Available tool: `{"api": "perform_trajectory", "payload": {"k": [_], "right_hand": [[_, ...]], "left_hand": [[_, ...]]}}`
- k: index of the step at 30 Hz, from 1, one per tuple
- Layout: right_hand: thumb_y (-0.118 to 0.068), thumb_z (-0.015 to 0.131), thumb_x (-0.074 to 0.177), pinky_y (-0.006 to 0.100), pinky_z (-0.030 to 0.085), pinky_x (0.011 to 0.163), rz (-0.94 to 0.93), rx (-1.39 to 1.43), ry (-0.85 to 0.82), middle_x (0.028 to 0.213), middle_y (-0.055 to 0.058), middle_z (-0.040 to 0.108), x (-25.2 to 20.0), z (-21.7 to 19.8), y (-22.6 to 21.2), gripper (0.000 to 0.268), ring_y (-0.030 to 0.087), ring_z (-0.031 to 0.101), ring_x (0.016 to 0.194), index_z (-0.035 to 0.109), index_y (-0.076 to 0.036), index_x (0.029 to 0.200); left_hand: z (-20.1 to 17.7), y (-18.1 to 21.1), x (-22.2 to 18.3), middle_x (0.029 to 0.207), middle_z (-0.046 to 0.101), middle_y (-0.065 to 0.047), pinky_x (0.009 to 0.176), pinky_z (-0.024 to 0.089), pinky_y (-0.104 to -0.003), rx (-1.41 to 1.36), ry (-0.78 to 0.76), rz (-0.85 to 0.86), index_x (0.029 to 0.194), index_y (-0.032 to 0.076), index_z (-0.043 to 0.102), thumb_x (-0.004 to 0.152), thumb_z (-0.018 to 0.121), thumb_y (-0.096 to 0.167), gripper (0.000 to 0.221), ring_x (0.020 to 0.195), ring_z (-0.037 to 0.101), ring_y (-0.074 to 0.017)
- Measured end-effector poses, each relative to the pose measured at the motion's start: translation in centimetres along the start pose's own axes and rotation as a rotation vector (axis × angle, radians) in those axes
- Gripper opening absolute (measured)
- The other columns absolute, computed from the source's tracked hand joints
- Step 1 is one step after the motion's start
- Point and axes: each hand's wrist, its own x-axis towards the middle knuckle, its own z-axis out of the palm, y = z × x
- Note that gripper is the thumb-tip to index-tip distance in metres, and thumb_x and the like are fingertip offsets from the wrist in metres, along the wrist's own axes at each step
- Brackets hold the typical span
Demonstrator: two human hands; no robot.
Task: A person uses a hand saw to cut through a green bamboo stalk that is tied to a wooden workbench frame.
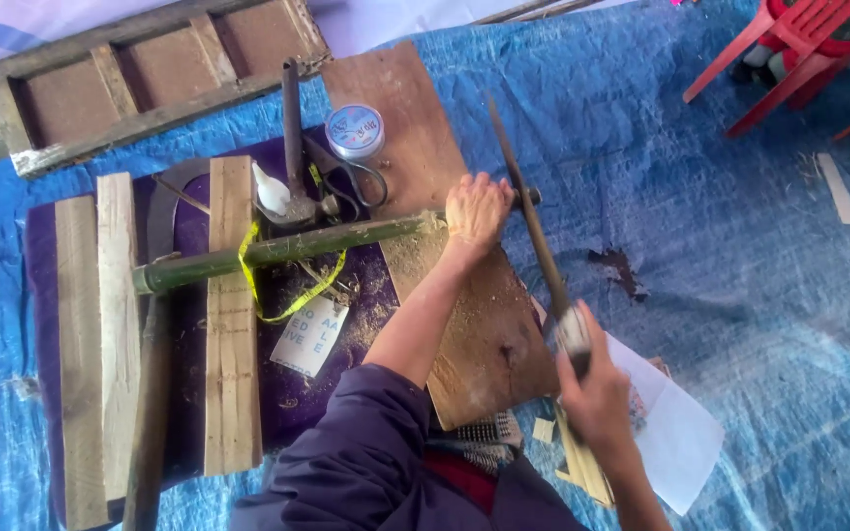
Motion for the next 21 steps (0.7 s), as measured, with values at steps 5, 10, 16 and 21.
{"api": "perform_trajectory", "payload": {"k": [5, 10, 16, 21], "right_hand": [[-0.018, 0.063, 0.088, 0.040, 0.054, 0.082, -0.018, 0.060, 0.020, 0.128, 0.016, 0.067, -1.7, -0.5, 2.3, 0.076, 0.029, 0.067, 0.096, 0.039, -0.031, 0.159], [-0.022, 0.068, 0.090, 0.061, 0.050, 0.100, -0.210, 0.066, 0.165, 0.125, 0.028, 0.068, 2.1, 2.0, 1.1, 0.073, 0.052, 0.064, 0.113, 0.044, -0.035, 0.158], [-0.017, 0.067, 0.087, 0.038, 0.050, 0.100, -0.052, 0.093, 0.091, 0.146, 0.011, 0.062, -2.1, 0.4, 3.7, 0.071, 0.028, 0.064, 0.125, 0.046, -0.024, 0.155], [-0.018, 0.059, 0.094, 0.041, 0.053, 0.091, -0.220, 0.136, 0.057, 0.134, 0.020, 0.067, 3.0, 1.2, 0.0, 0.070, 0.036, 0.070, 0.110, 0.039, -0.022, 0.160]], "left_hand": [[1.8, -1.0, 1.2, 0.089, 0.068, -0.006, 0.075, 0.052, -0.040, 0.023, 0.104, 0.024, 0.085, 0.011, 0.074, 0.107, 0.028, 0.036, 0.057, 0.085, 0.061, -0.0249], [3.1, -1.2, 1.9, 0.063, 0.061, -0.005, 0.055, 0.049, -0.044, 0.078, 0.690, 0.186, 0.058, 0.015, 0.067, 0.092, 0.047, 0.036, 0.045, 0.065, 0.062, -0.0279], [1.3, -0.7, 0.9, 0.090, 0.069, -0.008, 0.074, 0.052, -0.040, 0.031, 0.066, 0.025, 0.087, 0.010, 0.075, 0.108, 0.026, 0.038, 0.059, 0.084, 0.061, -0.0256], [0.6, -0.4, 0.7, 0.092, 0.068, -0.008, 0.078, 0.050, -0.041, -0.025, 0.092, 0.028, 0.087, 0.010, 0.075, 0.106, 0.029, 0.035, 0.055, 0.086, 0.060, -0.0267]]}}
